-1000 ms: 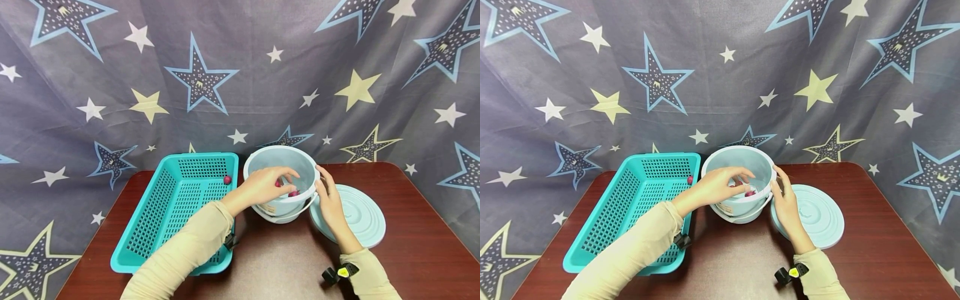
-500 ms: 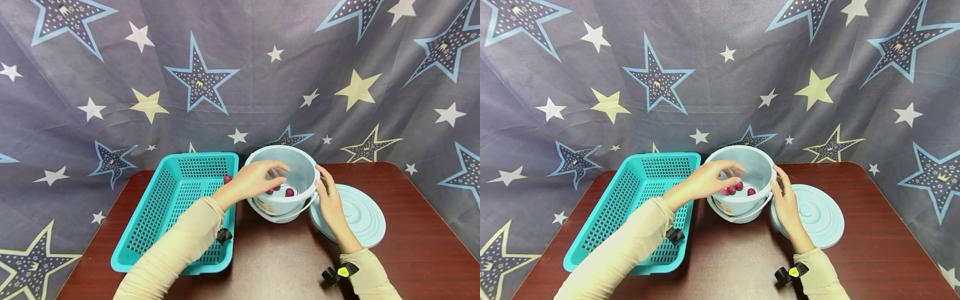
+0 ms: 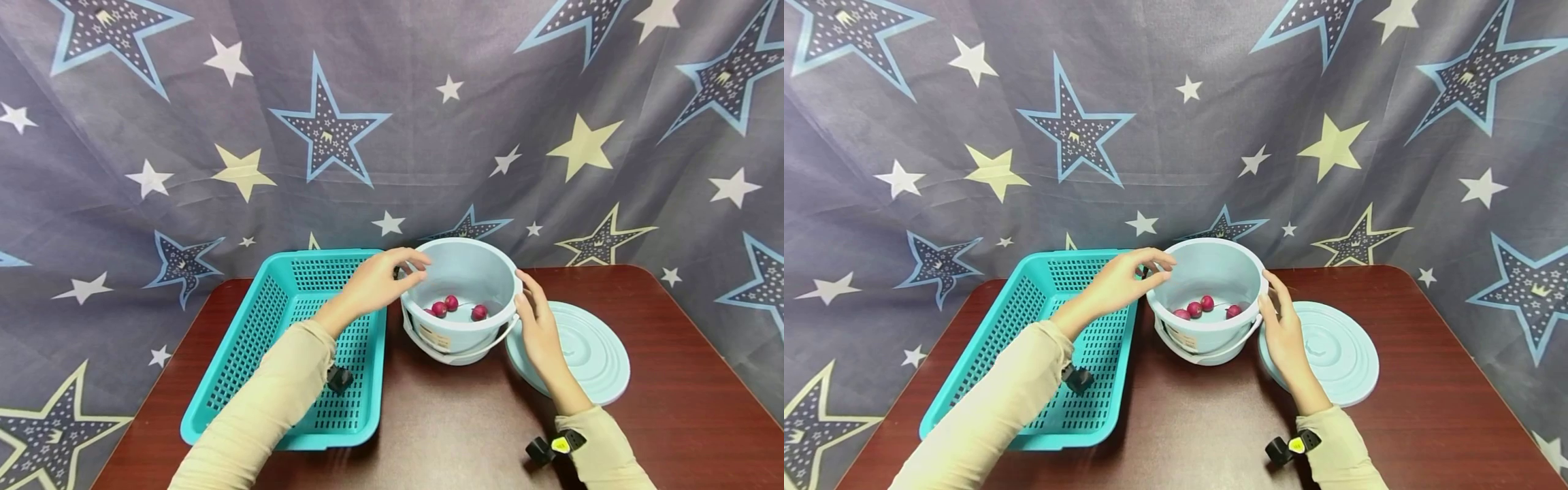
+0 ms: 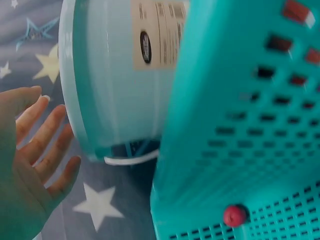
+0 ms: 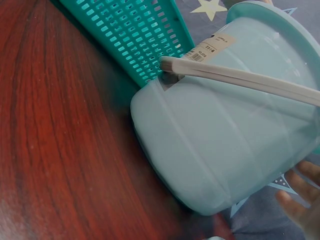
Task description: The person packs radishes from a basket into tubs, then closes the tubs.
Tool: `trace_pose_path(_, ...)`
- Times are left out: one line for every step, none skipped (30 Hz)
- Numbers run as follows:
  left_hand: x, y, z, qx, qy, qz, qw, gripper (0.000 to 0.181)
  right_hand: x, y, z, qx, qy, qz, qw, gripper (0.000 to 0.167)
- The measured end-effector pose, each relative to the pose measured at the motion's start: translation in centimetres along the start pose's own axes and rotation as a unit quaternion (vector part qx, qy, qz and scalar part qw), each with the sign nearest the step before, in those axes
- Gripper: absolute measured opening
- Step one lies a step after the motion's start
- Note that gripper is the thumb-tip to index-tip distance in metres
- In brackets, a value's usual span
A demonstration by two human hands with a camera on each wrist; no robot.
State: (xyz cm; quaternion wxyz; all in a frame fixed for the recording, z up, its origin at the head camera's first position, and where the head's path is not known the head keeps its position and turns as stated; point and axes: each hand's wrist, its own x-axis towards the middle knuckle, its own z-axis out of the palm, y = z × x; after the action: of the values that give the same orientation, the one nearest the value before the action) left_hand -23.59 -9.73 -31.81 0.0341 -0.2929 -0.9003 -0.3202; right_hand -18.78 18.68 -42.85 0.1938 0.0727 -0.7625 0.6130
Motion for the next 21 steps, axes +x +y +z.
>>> trace_pose_path(-0.1, -0.3, -0.2, 0.000, 0.004, -0.002, 1.0000, 0.025, 0.0, 0.0, 0.0, -0.001, 0.000, 0.000, 1.0000, 0.044)
trace_pose_path(-0.2, -0.7, -0.4, 0.000, 0.008, -0.004, 1.0000, 0.024, 0.0, 0.0, 0.0, -0.002, 0.000, 0.001, 1.0000, 0.044)
trace_pose_path(-0.3, -1.1, -0.6, -0.002, 0.011, -0.007, 0.9999, 0.025, 0.0, 0.0, 0.0, -0.003, 0.001, 0.000, 1.0000, 0.044)
trace_pose_path(-0.4, -1.4, -0.8, -0.004, 0.014, -0.010, 0.9998, 0.025, 0.0, 0.0, 0.0, -0.004, 0.001, 0.000, 1.0000, 0.044)
trace_pose_path(-0.5, -1.8, -0.9, -0.007, 0.017, -0.015, 0.9997, 0.025, 0.0, 0.0, 0.0, -0.005, 0.001, 0.000, 1.0000, 0.044)
trace_pose_path(-0.6, -2.2, -1.1, -0.010, 0.020, -0.021, 0.9995, 0.026, 0.0, 0.0, 0.0, -0.005, 0.001, 0.000, 1.0000, 0.044)
trace_pose_path(-0.7, -2.6, -1.2, -0.012, 0.022, -0.024, 0.9994, 0.026, 0.0, 0.0, 0.0, -0.005, 0.002, -0.001, 1.0000, 0.043)
trace_pose_path(-0.8, -2.9, -1.4, -0.016, 0.025, -0.029, 0.9992, 0.027, 0.0, 0.0, 0.0, -0.005, 0.002, -0.001, 1.0000, 0.043)
trace_pose_path(-0.9, -3.3, -1.5, -0.018, 0.028, -0.032, 0.9990, 0.027, 0.0, 0.0, 0.0, -0.006, 0.002, -0.001, 1.0000, 0.043)
trace_pose_path(-1.0, -3.7, -1.6, -0.018, 0.031, -0.034, 0.9988, 0.027, 0.0, 0.0, 0.0, -0.007, 0.002, 0.000, 1.0000, 0.043)
trace_pose_path(-1.1, -4.0, -1.8, -0.017, 0.033, -0.036, 0.9987, 0.027, 0.0, 0.0, 0.0, -0.007, 0.003, 0.000, 1.0000, 0.043)
trace_pose_path(-1.2, -4.4, -1.8, -0.015, 0.034, -0.038, 0.9986, 0.026, 0.0, 0.0, 0.0, -0.008, 0.003, 0.000, 1.0000, 0.043)
trace_pose_path(-1.2, -4.8, -1.9, -0.014, 0.035, -0.038, 0.9986, 0.027, 0.0, 0.0, 0.0, -0.009, 0.003, 0.000, 1.0000, 0.043)
trace_pose_path(-1.3, -5.1, -1.9, -0.014, 0.036, -0.040, 0.9985, 0.027, 0.0, 0.0, 0.0, -0.009, 0.003, 0.000, 1.0000, 0.043)
trace_pose_path(-1.4, -5.4, -2.0, -0.014, 0.036, -0.044, 0.9983, 0.027, 0.0, 0.0, 0.0, -0.009, 0.003, 0.000, 1.0000, 0.043)
trace_pose_path(-1.5, -5.7, -2.0, -0.016, 0.035, -0.047, 0.9981, 0.027, 0.0, 0.0, 0.0, -0.009, 0.003, 0.000, 1.0000, 0.043)
trace_pose_path(-1.5, -6.0, -1.9, -0.019, 0.033, -0.052, 0.9979, 0.028, 0.0, 0.0, 0.0, -0.008, 0.002, 0.000, 1.0000, 0.043)
trace_pose_path(-1.6, -6.3, -1.9, -0.020, 0.031, -0.056, 0.9977, 0.029, 0.0, 0.0, 0.0, -0.007, 0.002, 0.000, 1.0000, 0.043)
trace_pose_path(-1.7, -6.6, -1.8, -0.021, 0.029, -0.061, 0.9975, 0.029, 0.0, 0.0, 0.0, -0.007, 0.002, 0.000, 1.0000, 0.043)
trace_pose_path(-1.7, -6.9, -1.7, -0.019, 0.027, -0.066, 0.9972, 0.029, 0.0, 0.0, 0.0, -0.007, 0.002, 0.000, 1.0000, 0.043)
trace_pose_path(-1.7, -7.3, -1.6, -0.017, 0.025, -0.071, 0.9970, 0.030, 0.0, 0.0, 0.0, -0.006, 0.002, 0.000, 1.0000, 0.043)
